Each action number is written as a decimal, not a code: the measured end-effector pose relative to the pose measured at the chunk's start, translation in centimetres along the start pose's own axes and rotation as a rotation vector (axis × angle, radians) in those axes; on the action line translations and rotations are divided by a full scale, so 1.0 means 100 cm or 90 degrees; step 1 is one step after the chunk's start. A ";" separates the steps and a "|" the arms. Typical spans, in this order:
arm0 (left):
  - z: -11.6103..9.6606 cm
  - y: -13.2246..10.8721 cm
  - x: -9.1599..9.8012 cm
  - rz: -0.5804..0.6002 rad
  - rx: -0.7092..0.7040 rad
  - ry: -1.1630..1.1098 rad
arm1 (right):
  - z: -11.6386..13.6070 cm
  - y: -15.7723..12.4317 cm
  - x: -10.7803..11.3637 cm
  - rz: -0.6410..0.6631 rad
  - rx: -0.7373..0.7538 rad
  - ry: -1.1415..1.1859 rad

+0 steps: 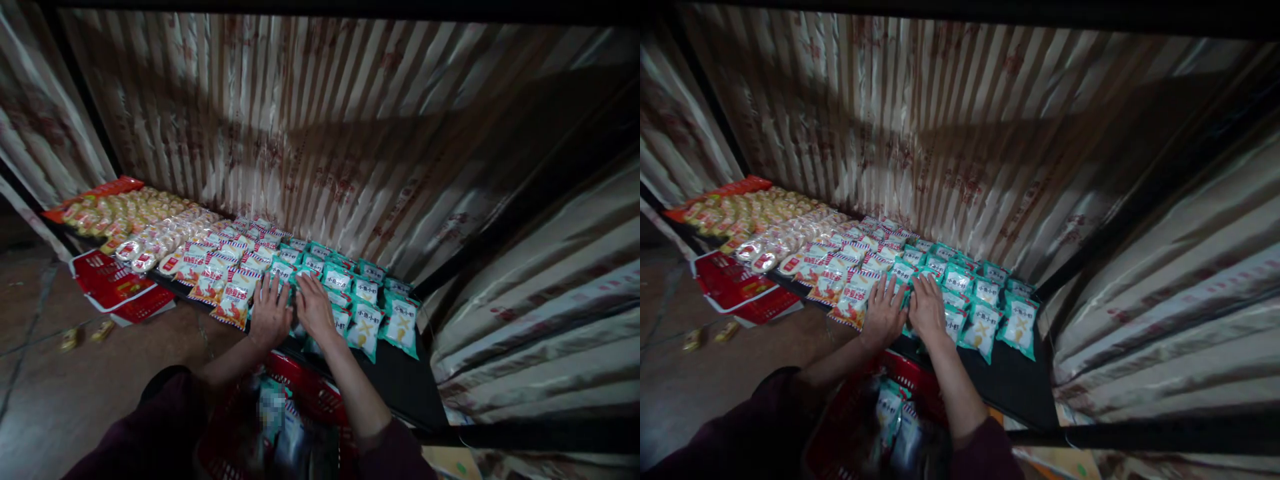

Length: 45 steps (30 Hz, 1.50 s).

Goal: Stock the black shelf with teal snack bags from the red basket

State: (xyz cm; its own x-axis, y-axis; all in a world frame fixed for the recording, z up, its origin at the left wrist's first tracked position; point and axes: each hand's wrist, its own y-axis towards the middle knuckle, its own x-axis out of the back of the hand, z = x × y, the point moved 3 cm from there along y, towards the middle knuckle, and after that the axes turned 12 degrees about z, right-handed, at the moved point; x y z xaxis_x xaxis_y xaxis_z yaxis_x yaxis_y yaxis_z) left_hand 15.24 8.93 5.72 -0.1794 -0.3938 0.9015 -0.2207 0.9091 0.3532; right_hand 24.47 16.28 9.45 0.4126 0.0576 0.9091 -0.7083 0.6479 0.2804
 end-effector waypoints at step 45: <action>0.175 0.002 -0.004 -0.123 0.351 -0.106 | 0.093 0.195 -0.113 0.123 0.018 -0.136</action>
State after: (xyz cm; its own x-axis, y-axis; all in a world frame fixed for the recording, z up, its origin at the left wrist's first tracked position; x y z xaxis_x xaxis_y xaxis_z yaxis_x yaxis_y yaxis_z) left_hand -1.48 6.92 1.05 -0.2237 -0.6013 0.7671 -0.7200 0.6324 0.2858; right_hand 0.74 21.21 7.52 0.1404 0.0144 0.9900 -0.7793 0.6183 0.1016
